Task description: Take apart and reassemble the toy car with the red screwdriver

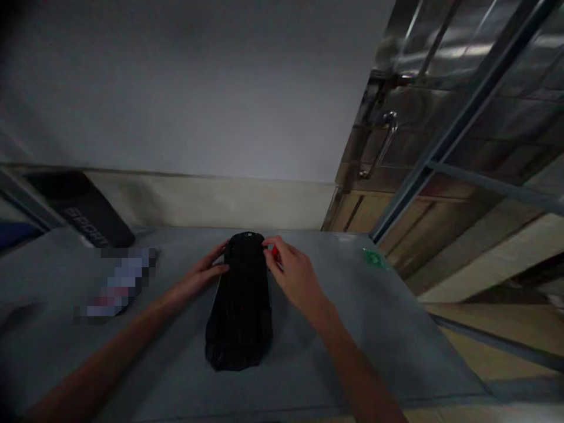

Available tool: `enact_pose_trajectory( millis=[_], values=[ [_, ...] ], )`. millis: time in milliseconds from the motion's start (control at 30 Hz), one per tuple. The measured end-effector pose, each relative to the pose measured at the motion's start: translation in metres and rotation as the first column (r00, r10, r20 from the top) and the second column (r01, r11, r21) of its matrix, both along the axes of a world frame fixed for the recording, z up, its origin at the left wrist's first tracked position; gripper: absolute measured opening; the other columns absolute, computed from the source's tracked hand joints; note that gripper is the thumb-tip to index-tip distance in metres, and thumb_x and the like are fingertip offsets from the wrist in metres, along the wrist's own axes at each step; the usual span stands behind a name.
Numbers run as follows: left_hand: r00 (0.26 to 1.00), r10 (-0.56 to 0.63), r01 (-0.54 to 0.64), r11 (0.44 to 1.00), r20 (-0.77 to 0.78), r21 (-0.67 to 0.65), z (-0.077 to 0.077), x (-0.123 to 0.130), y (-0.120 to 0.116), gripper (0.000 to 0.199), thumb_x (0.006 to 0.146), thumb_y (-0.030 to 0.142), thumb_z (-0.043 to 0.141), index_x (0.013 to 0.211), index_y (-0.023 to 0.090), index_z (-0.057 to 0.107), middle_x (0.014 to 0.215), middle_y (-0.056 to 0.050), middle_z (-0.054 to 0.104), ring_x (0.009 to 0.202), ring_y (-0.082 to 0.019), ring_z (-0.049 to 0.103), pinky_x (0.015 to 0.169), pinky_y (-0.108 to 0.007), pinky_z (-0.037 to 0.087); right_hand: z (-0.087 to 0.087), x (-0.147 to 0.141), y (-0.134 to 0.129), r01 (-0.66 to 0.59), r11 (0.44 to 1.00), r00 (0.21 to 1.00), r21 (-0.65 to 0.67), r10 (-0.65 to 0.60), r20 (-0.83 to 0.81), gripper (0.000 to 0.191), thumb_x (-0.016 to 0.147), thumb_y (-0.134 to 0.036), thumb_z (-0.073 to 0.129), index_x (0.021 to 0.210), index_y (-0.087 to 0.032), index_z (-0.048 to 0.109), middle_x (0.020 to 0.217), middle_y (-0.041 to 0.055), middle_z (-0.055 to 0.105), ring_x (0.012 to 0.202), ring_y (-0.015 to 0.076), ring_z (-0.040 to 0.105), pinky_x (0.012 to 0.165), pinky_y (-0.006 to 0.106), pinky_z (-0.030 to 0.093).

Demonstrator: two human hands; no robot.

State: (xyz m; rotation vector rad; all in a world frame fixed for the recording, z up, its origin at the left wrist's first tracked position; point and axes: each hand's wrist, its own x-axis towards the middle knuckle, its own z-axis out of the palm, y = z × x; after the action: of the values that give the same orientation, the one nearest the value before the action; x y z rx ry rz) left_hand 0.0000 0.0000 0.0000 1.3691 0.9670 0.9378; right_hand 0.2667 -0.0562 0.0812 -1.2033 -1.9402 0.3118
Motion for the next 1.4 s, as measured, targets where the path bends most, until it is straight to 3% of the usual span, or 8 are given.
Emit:
enact_pose_trajectory(
  millis=[233,467,700,800,900,1100,1200,1400],
  values=[
    [1.000,0.015,-0.014,1.000,-0.006,0.023,-0.0021,-0.0009,-0.0019,0.095,0.082,0.048,0.080,0.167,0.031,0.040,0.177,-0.008,0.036,0.162,-0.040,0.035,0.132,-0.053,0.032,0.0022,0.0002,-0.0047,-0.058,0.998,0.998,0.022,0.058,0.021,0.031,0.099,-0.019,0.048,0.126,-0.021,0.062,0.087,0.0019,0.067,0.073,0.0180,0.064,0.070,0.029,0.048],
    [1.000,0.020,-0.019,0.999,-0.012,0.046,-0.0055,-0.0020,0.0009,0.090,0.081,0.048,0.082,0.162,0.036,0.047,0.173,-0.004,0.044,0.162,-0.042,0.033,0.131,-0.053,0.033,0.0001,0.0003,-0.0019,-0.014,1.000,1.000,-0.010,0.014,0.017,0.023,0.105,-0.029,0.050,0.119,-0.024,0.067,0.076,-0.0014,0.064,0.065,0.0169,0.061,0.066,0.029,0.047],
    [1.000,0.025,-0.025,0.999,-0.018,0.034,-0.0010,-0.0013,-0.0019,0.089,0.084,0.043,0.079,0.165,0.033,0.044,0.175,-0.006,0.041,0.162,-0.038,0.036,0.132,-0.054,0.031,0.0033,0.0009,-0.0059,-0.054,0.999,0.998,0.004,0.053,0.016,0.030,0.097,-0.018,0.050,0.122,-0.023,0.065,0.086,0.0007,0.068,0.071,0.0166,0.064,0.068,0.028,0.049],
    [0.999,0.030,-0.028,0.998,-0.030,0.061,0.0005,-0.0011,-0.0023,0.088,0.083,0.045,0.080,0.164,0.031,0.046,0.175,-0.006,0.041,0.164,-0.038,0.030,0.133,-0.053,0.030,0.0038,0.0004,-0.0055,-0.038,0.999,0.999,0.023,0.037,0.027,0.023,0.102,-0.023,0.049,0.116,-0.024,0.067,0.081,0.0001,0.068,0.070,0.0169,0.064,0.068,0.029,0.049],
    [0.999,0.026,-0.026,0.999,-0.017,0.044,0.0010,-0.0007,-0.0020,0.090,0.081,0.048,0.082,0.163,0.033,0.047,0.174,-0.005,0.043,0.162,-0.040,0.035,0.132,-0.052,0.033,0.0024,0.0002,-0.0034,-0.014,1.000,1.000,0.025,0.013,0.026,0.021,0.105,-0.029,0.049,0.112,-0.024,0.068,0.076,-0.0013,0.066,0.065,0.0169,0.063,0.066,0.029,0.048],
    [1.000,0.017,-0.017,1.000,-0.007,0.012,0.0007,-0.0001,-0.0013,0.094,0.080,0.048,0.081,0.165,0.036,0.043,0.175,-0.004,0.042,0.157,-0.040,0.044,0.130,-0.053,0.036,0.0046,0.0025,-0.0054,-0.062,0.998,0.997,0.028,0.060,0.048,0.028,0.100,-0.019,0.048,0.122,-0.022,0.066,0.088,0.0024,0.070,0.076,0.0184,0.067,0.074,0.030,0.052],
    [1.000,0.021,-0.021,0.999,-0.008,0.025,0.0002,-0.0001,-0.0009,0.094,0.080,0.047,0.081,0.165,0.034,0.043,0.174,-0.005,0.042,0.158,-0.039,0.041,0.131,-0.052,0.035,0.0054,0.0024,-0.0066,-0.073,0.996,0.996,0.045,0.071,0.047,0.029,0.102,-0.020,0.048,0.122,-0.024,0.068,0.094,0.0034,0.072,0.080,0.0186,0.068,0.080,0.032,0.053],
    [1.000,0.015,-0.015,1.000,-0.020,0.011,0.0035,0.0001,-0.0035,0.094,0.081,0.048,0.081,0.165,0.034,0.042,0.177,-0.005,0.038,0.161,-0.039,0.037,0.130,-0.051,0.037,0.0014,0.0000,-0.0038,-0.030,0.998,0.998,0.046,0.028,0.047,0.028,0.104,-0.022,0.049,0.124,-0.023,0.068,0.089,0.0030,0.072,0.076,0.0191,0.067,0.076,0.032,0.053]
  ],
)
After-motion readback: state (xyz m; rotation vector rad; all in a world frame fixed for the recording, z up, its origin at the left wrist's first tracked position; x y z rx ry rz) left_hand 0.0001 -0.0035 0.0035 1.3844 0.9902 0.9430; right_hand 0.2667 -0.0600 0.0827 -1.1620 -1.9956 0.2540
